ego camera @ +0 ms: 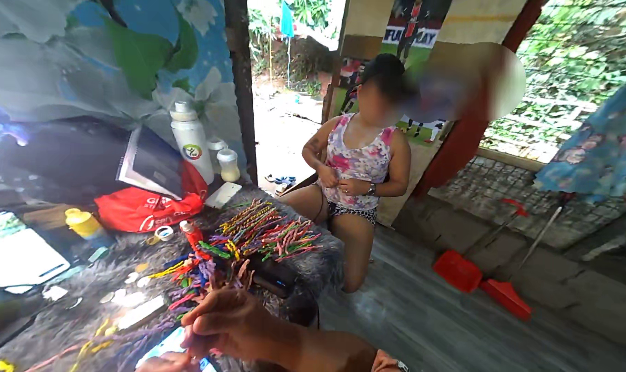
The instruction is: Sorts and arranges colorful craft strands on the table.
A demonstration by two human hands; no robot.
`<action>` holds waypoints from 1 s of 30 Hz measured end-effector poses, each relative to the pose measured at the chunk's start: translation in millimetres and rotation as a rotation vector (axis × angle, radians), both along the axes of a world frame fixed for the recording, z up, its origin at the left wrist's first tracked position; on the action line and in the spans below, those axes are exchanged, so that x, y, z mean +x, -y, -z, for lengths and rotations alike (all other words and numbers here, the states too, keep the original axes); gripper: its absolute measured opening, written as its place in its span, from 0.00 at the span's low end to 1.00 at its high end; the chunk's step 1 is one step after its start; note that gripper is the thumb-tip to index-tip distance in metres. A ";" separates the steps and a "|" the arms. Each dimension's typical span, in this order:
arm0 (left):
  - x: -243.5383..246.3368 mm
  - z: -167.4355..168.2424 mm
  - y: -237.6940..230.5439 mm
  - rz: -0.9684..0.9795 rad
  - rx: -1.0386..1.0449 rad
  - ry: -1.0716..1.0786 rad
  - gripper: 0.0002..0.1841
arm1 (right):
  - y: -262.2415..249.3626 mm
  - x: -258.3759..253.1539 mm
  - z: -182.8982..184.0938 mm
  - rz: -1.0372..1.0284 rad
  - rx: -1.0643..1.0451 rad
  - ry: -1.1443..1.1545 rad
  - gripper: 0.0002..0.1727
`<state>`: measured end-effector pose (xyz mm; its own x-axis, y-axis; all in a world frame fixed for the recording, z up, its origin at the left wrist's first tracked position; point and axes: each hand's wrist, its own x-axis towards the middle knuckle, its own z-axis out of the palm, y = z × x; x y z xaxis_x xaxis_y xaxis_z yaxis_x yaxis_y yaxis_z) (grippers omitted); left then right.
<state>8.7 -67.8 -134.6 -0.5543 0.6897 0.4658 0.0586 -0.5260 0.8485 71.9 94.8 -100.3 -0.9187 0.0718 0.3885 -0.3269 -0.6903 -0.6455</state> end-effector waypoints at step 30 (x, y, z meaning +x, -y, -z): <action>-32.2 -17.7 127.8 -0.707 -1.246 -0.575 0.14 | -65.4 -15.3 28.7 0.842 1.419 0.019 0.22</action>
